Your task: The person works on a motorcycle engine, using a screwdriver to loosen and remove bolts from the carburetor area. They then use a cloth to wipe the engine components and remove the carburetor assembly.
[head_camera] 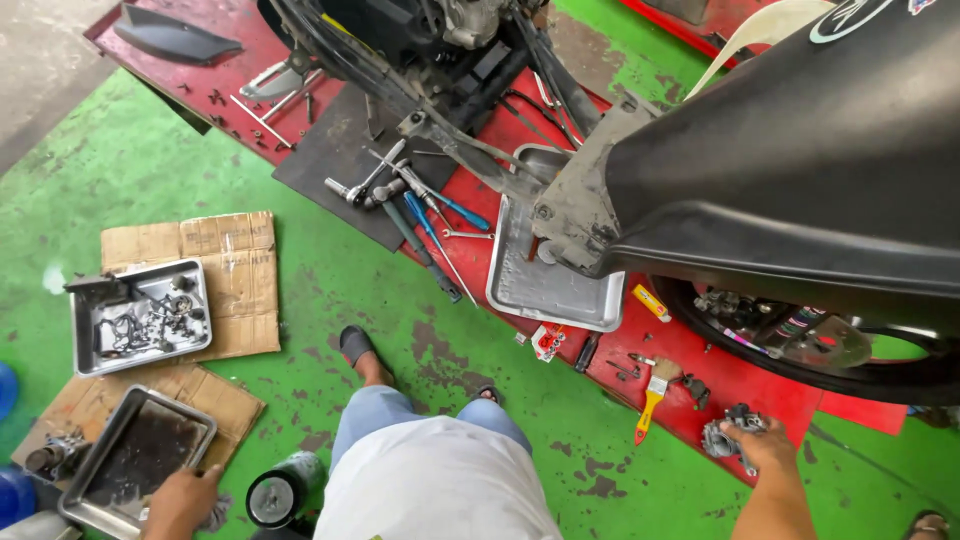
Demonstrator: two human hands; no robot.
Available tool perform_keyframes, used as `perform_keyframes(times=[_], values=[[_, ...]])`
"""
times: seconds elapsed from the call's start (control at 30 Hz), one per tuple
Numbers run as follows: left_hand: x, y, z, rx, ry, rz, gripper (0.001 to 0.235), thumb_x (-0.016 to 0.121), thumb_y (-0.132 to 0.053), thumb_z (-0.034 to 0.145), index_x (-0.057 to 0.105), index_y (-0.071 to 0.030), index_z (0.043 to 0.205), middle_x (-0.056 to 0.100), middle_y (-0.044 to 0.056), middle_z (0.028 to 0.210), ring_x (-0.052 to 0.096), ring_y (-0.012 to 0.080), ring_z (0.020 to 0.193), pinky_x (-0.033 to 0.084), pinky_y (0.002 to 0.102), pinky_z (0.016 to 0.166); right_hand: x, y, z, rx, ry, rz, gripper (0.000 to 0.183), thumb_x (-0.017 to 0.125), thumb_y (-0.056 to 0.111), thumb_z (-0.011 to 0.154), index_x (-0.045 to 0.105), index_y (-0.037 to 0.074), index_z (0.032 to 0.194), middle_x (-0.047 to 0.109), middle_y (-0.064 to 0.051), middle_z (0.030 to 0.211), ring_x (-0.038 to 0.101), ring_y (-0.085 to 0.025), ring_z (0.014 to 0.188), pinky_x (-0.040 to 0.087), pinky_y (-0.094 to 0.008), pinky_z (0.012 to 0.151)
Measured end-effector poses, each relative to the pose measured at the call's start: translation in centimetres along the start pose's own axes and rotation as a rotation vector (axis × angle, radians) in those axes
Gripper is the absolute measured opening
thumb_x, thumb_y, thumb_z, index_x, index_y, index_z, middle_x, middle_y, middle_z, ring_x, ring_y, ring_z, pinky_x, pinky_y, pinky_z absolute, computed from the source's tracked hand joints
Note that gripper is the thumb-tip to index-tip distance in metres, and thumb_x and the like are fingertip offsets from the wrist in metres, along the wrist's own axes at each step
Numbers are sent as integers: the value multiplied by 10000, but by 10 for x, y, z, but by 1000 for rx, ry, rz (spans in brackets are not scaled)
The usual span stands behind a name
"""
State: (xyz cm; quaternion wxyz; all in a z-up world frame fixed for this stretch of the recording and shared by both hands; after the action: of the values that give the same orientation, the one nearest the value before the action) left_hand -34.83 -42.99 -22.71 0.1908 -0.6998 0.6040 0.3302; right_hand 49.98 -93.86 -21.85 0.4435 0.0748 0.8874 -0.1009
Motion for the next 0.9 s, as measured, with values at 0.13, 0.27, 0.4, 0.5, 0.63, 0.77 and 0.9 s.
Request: perform_keyframes(times=[0.13, 0.27, 0.4, 0.5, 0.63, 0.77, 0.9], values=[[41, 10, 9, -22, 78, 64, 641, 502, -533, 981, 731, -37, 1316, 698, 229, 1398, 682, 384, 1267, 495, 458, 1066, 16, -14, 4, -7, -113, 69, 811, 814, 520, 855, 503, 121, 1489, 613, -263, 1449, 583, -486, 1301, 478, -536, 1044], [45, -25, -3, -50, 252, 35, 610, 479, -537, 994, 728, -43, 1249, 712, 198, 1345, 701, 355, 1200, 521, 452, 997, 16, -31, 18, -59, -249, -30, 823, 721, 602, 848, 566, 89, 1473, 633, -239, 1444, 582, -492, 1308, 472, -552, 1040], [40, -57, -19, 25, 160, -33, 583, 511, -481, 1000, 691, -28, 1320, 669, 224, 1412, 671, 394, 1261, 528, 489, 1015, -20, -44, -54, -130, -270, 136, 761, 651, 559, 920, 588, 19, 1453, 619, -313, 1438, 546, -530, 1329, 385, -571, 1119], [40, -77, 5, 112, 139, -19, 559, 531, -461, 978, 696, -35, 1300, 675, 238, 1394, 646, 407, 1287, 500, 494, 1065, -47, -49, -146, -228, -354, 433, 671, 661, 490, 948, 655, 9, 1416, 649, -306, 1352, 560, -515, 1240, 421, -627, 1007], [7, -121, 23, 204, 168, 31, 577, 522, -489, 1008, 696, -26, 1303, 666, 221, 1403, 642, 392, 1281, 501, 503, 1067, -3, -76, -145, -400, -344, 1075, 235, 679, 285, 1083, 724, 78, 1187, 690, -37, 1023, 599, -120, 920, 496, -325, 800], [-31, -161, 36, 315, 99, 50, 549, 519, -498, 1010, 733, -60, 1262, 705, 237, 1335, 643, 443, 1238, 492, 513, 1010, 24, -41, -207, -395, 194, 1873, 396, 595, 298, 1007, 674, 42, 1300, 715, -154, 1247, 692, -287, 1143, 543, -422, 984], [-92, -209, -37, 297, 148, -263, 496, 509, -390, 1076, 664, -6, 1348, 685, 246, 1302, 609, 453, 1148, 463, 576, 892, 44, 14, -258, -491, 432, 2206, 273, 698, 229, 882, 761, 33, 1061, 765, -195, 1063, 727, -358, 1019, 566, -476, 921]])
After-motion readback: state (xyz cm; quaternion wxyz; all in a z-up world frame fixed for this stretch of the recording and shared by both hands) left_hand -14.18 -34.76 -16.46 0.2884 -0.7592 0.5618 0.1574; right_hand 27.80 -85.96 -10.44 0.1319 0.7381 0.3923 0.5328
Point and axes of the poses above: each hand's wrist, its own z-axis towards the middle knuckle, its own x-axis out of the palm, y = z × x, the point moved 2 cm from there along z, towards the middle knuckle
